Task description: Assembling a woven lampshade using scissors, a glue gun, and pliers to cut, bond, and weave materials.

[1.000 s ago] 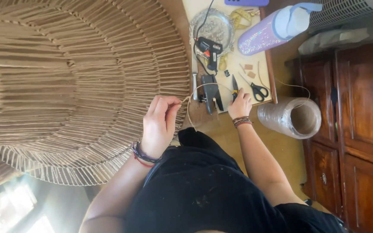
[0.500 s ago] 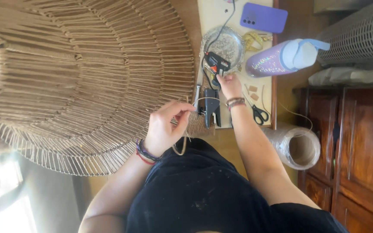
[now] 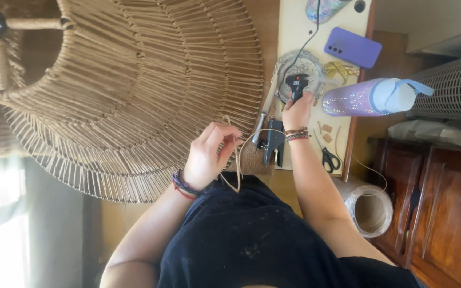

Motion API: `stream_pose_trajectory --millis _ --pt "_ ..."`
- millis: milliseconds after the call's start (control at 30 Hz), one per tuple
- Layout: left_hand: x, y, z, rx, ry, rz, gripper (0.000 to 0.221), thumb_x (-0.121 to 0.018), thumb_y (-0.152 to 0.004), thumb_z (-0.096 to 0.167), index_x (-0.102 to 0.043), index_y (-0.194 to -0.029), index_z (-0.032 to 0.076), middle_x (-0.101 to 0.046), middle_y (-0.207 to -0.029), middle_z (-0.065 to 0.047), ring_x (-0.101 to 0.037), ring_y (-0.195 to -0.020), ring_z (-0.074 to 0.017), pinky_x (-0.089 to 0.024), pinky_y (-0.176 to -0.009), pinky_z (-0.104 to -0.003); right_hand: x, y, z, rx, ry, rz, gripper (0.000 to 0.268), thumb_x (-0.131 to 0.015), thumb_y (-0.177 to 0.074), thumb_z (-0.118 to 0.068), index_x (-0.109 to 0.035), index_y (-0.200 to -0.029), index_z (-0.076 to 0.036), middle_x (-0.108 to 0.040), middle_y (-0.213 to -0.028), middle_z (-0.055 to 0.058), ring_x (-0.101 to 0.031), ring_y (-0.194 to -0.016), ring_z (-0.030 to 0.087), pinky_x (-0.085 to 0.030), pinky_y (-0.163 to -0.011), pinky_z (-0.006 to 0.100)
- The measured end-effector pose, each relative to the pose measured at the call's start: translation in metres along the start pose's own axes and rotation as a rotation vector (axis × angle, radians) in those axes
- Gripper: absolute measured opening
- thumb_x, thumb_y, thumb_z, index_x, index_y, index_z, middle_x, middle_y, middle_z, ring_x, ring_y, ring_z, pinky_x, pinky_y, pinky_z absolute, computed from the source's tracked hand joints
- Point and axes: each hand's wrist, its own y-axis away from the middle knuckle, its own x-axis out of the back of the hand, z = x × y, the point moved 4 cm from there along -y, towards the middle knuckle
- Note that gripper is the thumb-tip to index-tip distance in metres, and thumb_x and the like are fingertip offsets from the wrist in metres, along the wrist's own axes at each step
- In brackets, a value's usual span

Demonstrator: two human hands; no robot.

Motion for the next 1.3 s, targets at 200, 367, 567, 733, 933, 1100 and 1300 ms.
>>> stream_pose_trajectory --millis 200,367,567,733,933,1100,1300 --pt "0.046 -0.002 0.018 0.076 -0.035 0.228 0.010 -0.077 -0.090 0.006 -0.080 -0.099 0.011 -0.073 -0.089 -0.005 -0.074 -0.070 -0.0257 -0.060 -0.062 -0.031 0.043 0.031 -0.040 0.131 0.124 0.070 0.052 -0.061 -0.093 -0.005 -0.039 -0.140 0.005 -0.065 -0.117 0.033 -0.073 -0.095 0.050 -0.062 -0.079 0.058" --pt "0.095 0.015 0.010 0.041 -0.037 0.437 0.010 -0.082 -0.089 0.009 -0.083 -0.098 0.012 -0.071 -0.093 -0.006 -0.069 -0.070 -0.0185 -0.059 -0.063 -0.029 0.103 0.076 -0.093 0.232 -0.025 0.236 0.076 -0.056 -0.100 -0.001 -0.015 -0.163 -0.005 -0.042 -0.151 0.030 -0.061 -0.117 0.052 -0.055 -0.100 0.058" --pt "0.171 0.048 -0.017 0.044 0.090 0.601 0.010 -0.087 -0.081 0.003 -0.080 -0.088 0.004 -0.076 -0.085 -0.012 -0.076 -0.073 -0.0228 -0.059 -0.066 -0.030 0.149 0.157 -0.185 0.493 -0.443 0.296 0.043 -0.057 -0.107 -0.004 -0.037 -0.143 0.008 -0.052 -0.124 0.026 -0.058 -0.108 0.037 -0.050 -0.092 0.042" --pt "0.233 0.072 -0.049 0.114 0.273 0.654 0.014 -0.088 -0.077 -0.005 -0.078 -0.087 -0.003 -0.076 -0.080 -0.016 -0.074 -0.072 -0.0171 -0.060 -0.066 -0.030 0.125 0.198 -0.246 0.541 -0.959 0.071 0.016 -0.050 -0.107 -0.002 -0.048 -0.119 0.008 -0.059 -0.083 0.015 -0.055 -0.069 0.018 -0.047 -0.064 0.026" --pt "0.282 0.062 -0.062 -0.051 0.323 0.661 0.018 -0.089 -0.073 -0.009 -0.076 -0.085 -0.008 -0.074 -0.081 -0.021 -0.077 -0.074 -0.0271 -0.062 -0.068 -0.034 0.104 0.234 -0.328 0.399 -1.259 -0.085 0.023 -0.061 -0.099 -0.001 -0.054 -0.120 -0.005 -0.059 -0.091 0.005 -0.061 -0.079 0.016 -0.055 -0.069 0.026" --pt "0.288 0.047 -0.070 -0.264 0.025 0.581 0.010 -0.087 -0.080 0.000 -0.078 -0.078 0.004 -0.078 -0.081 -0.012 -0.076 -0.066 -0.0246 -0.059 -0.062 -0.028 0.098 0.244 -0.369 0.517 -1.366 -0.235 0.032 -0.065 -0.095 0.005 -0.041 -0.082 -0.011 -0.046 -0.088 0.003 -0.054 -0.079 0.015 -0.046 -0.069 0.027" --pt "0.278 0.039 -0.068 -0.578 -0.428 0.562 0.008 -0.078 -0.090 0.010 -0.080 -0.082 0.012 -0.078 -0.091 -0.003 -0.075 -0.072 -0.0152 -0.062 -0.066 -0.025 0.097 0.239 -0.370 0.646 -1.295 -0.261 0.036 -0.065 -0.095 -0.002 -0.035 -0.076 -0.011 -0.041 -0.084 0.004 -0.058 -0.077 0.019 -0.047 -0.070 0.029"
